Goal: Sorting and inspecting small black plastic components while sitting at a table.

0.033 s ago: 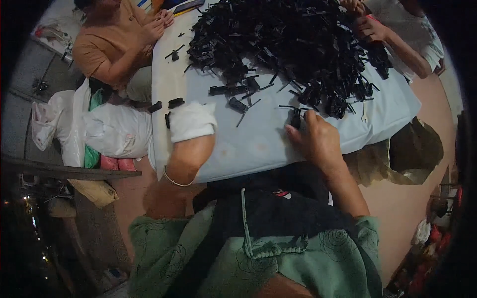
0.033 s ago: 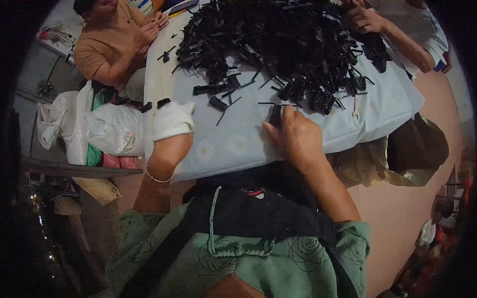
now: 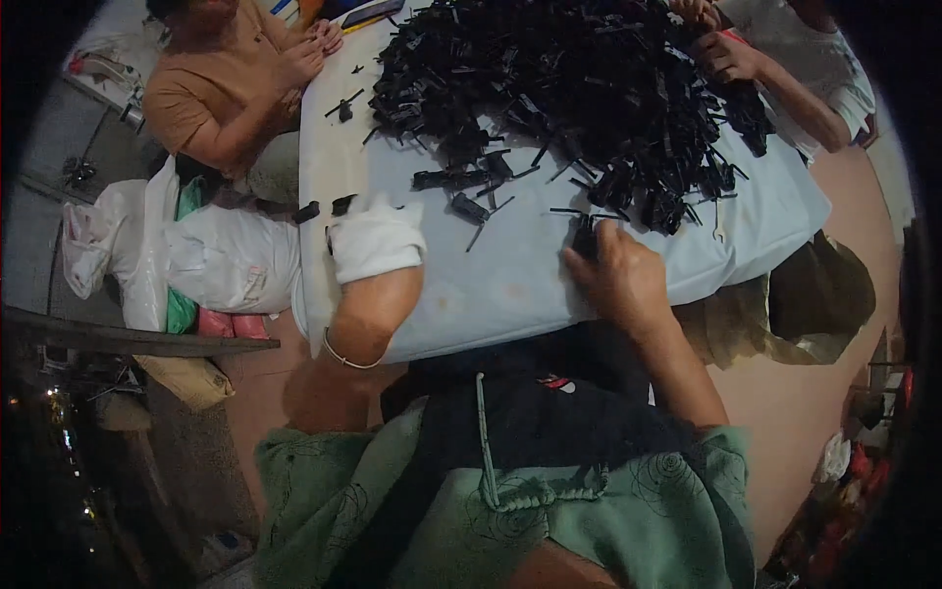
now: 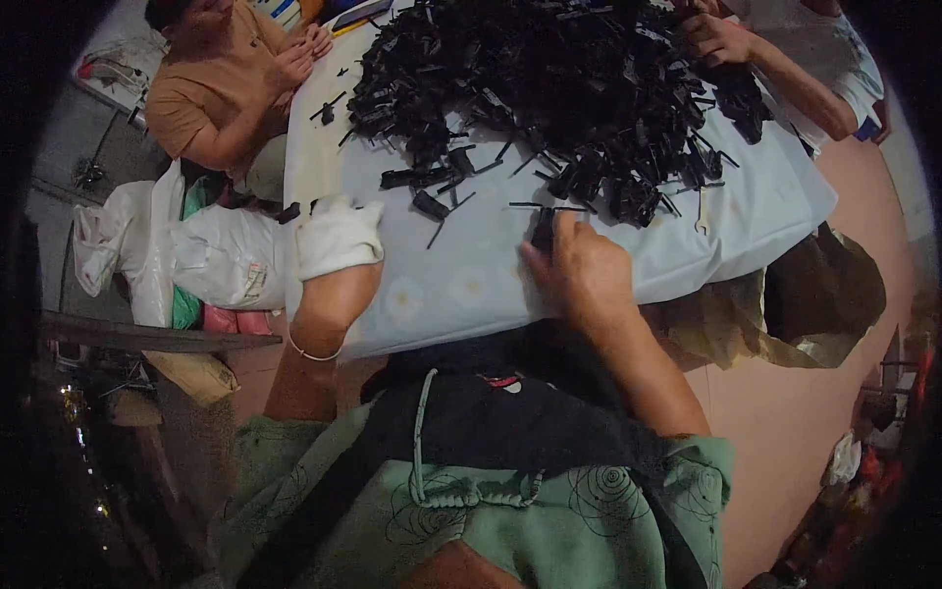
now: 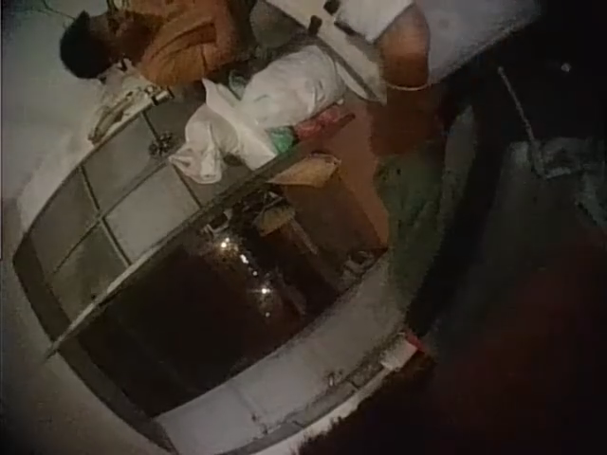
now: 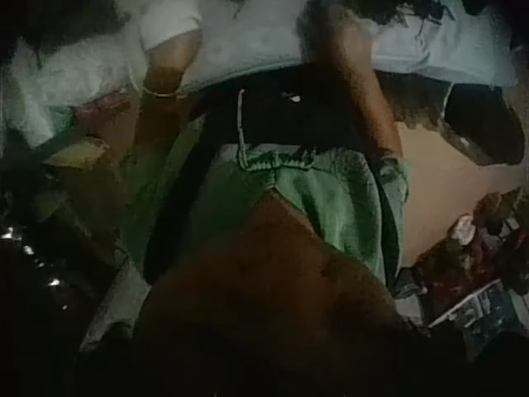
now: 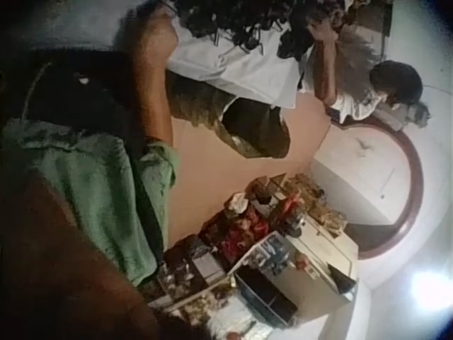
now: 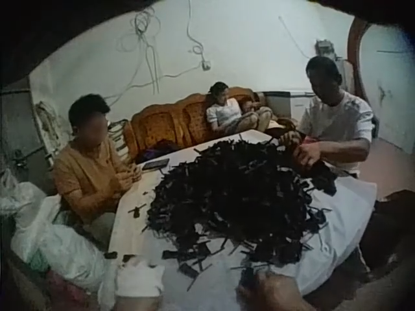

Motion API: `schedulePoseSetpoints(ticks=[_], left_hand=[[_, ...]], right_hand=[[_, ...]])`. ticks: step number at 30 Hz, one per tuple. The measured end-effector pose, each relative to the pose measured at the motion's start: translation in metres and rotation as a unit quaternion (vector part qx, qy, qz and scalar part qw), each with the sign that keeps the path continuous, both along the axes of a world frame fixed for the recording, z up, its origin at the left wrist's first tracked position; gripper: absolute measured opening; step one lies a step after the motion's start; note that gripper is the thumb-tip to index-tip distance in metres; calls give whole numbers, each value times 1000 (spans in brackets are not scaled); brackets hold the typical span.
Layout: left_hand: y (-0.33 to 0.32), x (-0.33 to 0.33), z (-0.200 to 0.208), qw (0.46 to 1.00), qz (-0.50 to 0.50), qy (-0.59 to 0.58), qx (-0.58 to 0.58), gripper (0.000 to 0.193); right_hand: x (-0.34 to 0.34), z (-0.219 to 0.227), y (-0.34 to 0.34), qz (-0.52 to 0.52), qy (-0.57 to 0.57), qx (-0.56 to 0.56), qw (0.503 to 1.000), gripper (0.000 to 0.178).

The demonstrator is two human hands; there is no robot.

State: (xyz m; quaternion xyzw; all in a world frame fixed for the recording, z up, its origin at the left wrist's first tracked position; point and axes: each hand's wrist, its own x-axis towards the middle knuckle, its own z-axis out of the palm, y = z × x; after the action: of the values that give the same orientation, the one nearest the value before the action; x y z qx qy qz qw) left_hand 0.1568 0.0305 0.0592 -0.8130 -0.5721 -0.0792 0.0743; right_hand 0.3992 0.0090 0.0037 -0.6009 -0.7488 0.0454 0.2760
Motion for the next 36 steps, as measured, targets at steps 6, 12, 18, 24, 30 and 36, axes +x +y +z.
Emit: schedulePoseSetpoints(ticks=[6,12,18,24,30,36], left_hand=[[-9,39,3,978,-160,-136,7,27],[-11,49,-3,915,-201,-257,-238,31],[-12,56,-4,896,-200,-270,-290,35],[-12,58,-39,780,-145,-547,-269,28],[-25,58,-31,624,-91,-672,-388,28],[-26,57,-33,799,-146,-537,-228,32]], right_hand=[[1,15,-5,119,40,-22,992,25],[1,28,-8,184,197,-151,951,22],[-2,23,-8,156,324,-229,905,23],[-16,23,-14,226,266,29,937,20],[-23,19,-8,76,322,16,944,22],[-18,13,-10,165,335,-122,920,23]])
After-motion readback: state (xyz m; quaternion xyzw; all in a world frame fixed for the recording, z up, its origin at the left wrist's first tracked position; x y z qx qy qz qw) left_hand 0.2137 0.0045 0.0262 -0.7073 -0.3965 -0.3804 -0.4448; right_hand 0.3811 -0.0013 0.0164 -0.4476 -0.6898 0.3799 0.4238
